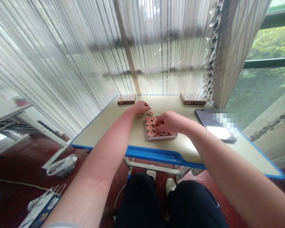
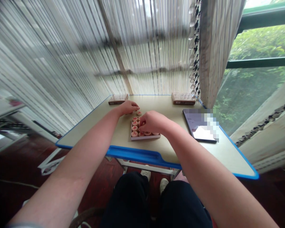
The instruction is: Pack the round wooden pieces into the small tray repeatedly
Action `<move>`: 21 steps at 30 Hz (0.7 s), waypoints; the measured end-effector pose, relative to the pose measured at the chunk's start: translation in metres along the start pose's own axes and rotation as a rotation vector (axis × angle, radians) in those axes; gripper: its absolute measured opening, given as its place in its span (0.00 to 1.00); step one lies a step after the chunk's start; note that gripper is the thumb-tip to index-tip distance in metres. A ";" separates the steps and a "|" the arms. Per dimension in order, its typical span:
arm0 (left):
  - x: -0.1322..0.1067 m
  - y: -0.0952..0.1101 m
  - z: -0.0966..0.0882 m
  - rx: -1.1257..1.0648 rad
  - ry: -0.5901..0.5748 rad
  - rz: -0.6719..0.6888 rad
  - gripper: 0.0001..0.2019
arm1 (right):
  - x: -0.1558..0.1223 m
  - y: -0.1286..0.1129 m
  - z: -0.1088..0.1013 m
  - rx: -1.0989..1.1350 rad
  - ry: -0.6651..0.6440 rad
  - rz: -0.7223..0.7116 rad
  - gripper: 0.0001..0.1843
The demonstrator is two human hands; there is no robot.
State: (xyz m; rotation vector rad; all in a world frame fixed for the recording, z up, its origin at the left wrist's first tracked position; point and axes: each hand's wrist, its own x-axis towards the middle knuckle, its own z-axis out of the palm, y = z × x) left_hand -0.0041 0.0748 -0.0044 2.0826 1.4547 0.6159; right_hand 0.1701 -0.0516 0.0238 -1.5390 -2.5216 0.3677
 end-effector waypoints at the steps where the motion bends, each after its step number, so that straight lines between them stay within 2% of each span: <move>1: 0.000 -0.001 0.000 0.007 -0.002 0.001 0.13 | -0.002 0.000 -0.001 0.028 -0.018 -0.014 0.10; 6: 0.002 -0.003 0.001 0.020 0.001 0.003 0.14 | -0.005 -0.001 -0.004 0.060 -0.123 -0.055 0.09; 14: 0.001 -0.001 0.001 0.014 -0.009 0.009 0.13 | -0.004 -0.002 -0.001 0.023 -0.116 -0.050 0.09; 21: -0.002 0.002 0.000 0.028 -0.024 -0.005 0.14 | -0.012 0.005 -0.019 0.075 -0.090 -0.038 0.11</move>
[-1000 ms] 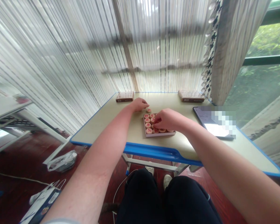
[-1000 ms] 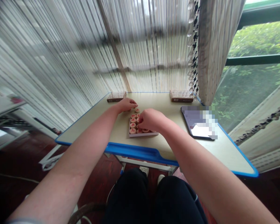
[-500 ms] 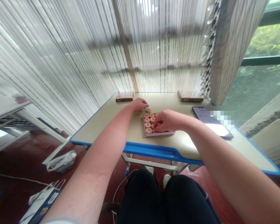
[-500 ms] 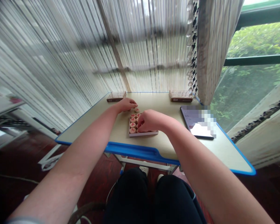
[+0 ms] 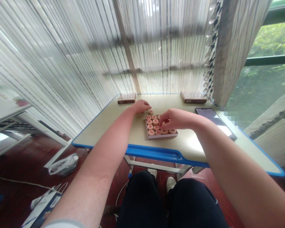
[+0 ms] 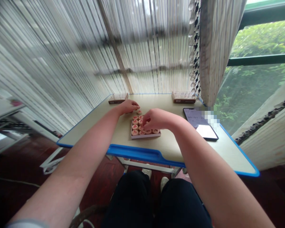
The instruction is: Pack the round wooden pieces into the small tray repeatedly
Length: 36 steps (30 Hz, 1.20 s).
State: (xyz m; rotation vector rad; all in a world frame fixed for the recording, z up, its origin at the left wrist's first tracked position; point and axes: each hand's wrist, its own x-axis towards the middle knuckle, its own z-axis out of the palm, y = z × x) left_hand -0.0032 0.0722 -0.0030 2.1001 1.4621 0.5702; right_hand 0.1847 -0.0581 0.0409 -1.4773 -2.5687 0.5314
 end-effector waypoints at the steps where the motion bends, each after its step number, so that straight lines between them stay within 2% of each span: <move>1: 0.001 -0.001 0.000 0.009 -0.001 0.003 0.14 | -0.001 0.001 -0.003 0.005 -0.005 -0.006 0.11; 9: 0.000 0.001 -0.001 0.047 -0.014 0.000 0.15 | -0.003 0.007 -0.005 0.011 -0.140 -0.019 0.15; 15: 0.001 0.000 -0.001 0.032 -0.012 0.009 0.15 | -0.003 0.011 -0.006 0.034 -0.167 -0.014 0.15; 20: 0.001 -0.002 -0.002 0.019 -0.027 -0.002 0.16 | -0.006 0.012 -0.010 0.025 -0.129 -0.001 0.16; 25: 0.000 -0.003 -0.002 0.041 -0.076 0.090 0.15 | -0.004 0.013 -0.008 0.041 -0.149 0.003 0.16; 28: 0.000 -0.002 -0.003 0.060 -0.080 0.101 0.15 | -0.004 0.012 -0.008 0.037 -0.165 0.001 0.14; 36: -0.003 0.001 -0.003 0.039 -0.076 0.068 0.17 | -0.001 0.014 -0.007 0.067 0.009 0.072 0.13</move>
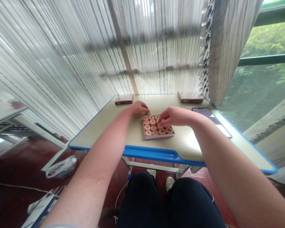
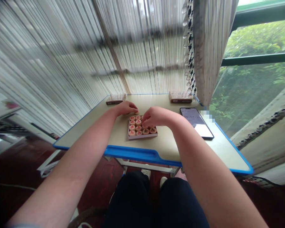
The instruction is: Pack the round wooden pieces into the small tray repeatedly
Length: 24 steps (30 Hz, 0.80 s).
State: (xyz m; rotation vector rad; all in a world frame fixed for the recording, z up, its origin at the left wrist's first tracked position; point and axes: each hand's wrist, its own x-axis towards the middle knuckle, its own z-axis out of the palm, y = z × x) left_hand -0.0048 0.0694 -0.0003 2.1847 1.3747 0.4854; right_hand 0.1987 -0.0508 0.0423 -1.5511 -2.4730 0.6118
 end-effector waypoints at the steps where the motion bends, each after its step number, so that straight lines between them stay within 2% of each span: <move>1: 0.000 0.000 0.000 -0.003 0.001 -0.008 0.18 | 0.001 0.000 0.001 -0.006 0.007 0.004 0.13; 7: 0.000 0.000 0.000 0.007 -0.018 -0.005 0.18 | 0.006 0.001 0.007 -0.069 0.010 0.004 0.14; 16: -0.001 0.001 -0.002 0.023 0.003 0.002 0.15 | 0.003 -0.002 0.004 -0.075 0.005 0.002 0.15; 19: -0.004 0.002 -0.005 0.012 -0.027 -0.028 0.16 | 0.003 -0.002 0.003 -0.052 0.007 -0.005 0.16; 24: -0.005 0.000 -0.006 -0.065 -0.072 0.008 0.15 | 0.006 0.001 0.005 0.006 0.079 -0.013 0.16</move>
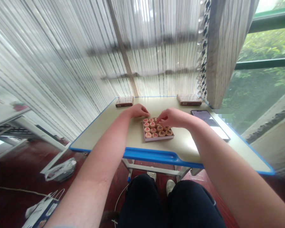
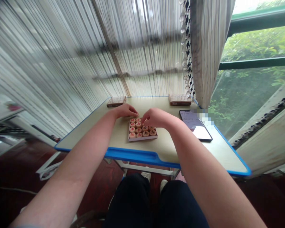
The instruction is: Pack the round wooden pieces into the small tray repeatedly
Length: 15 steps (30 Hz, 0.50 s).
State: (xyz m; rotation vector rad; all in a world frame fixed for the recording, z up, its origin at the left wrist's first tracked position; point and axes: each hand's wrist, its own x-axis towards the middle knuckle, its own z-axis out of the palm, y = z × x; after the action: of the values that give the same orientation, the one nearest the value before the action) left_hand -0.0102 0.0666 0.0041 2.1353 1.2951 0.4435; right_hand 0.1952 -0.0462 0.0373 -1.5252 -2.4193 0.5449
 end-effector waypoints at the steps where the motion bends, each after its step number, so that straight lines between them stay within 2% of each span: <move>1: 0.001 -0.001 0.001 -0.026 -0.008 0.002 0.15 | 0.001 0.001 0.001 0.009 0.028 -0.004 0.16; 7: 0.004 -0.005 0.002 -0.248 -0.007 -0.014 0.18 | 0.009 0.012 0.005 -0.068 0.238 0.034 0.13; 11: 0.003 0.001 0.001 -0.428 -0.070 0.011 0.19 | 0.013 0.016 0.007 -0.126 0.295 0.047 0.12; 15: -0.003 0.011 -0.001 -0.544 -0.130 0.039 0.20 | 0.016 0.017 0.014 -0.145 0.429 0.004 0.13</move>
State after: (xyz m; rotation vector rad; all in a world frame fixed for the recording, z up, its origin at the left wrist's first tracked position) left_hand -0.0039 0.0606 0.0119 1.7002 0.9280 0.5857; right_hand 0.1963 -0.0275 0.0175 -1.5158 -2.1576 0.0312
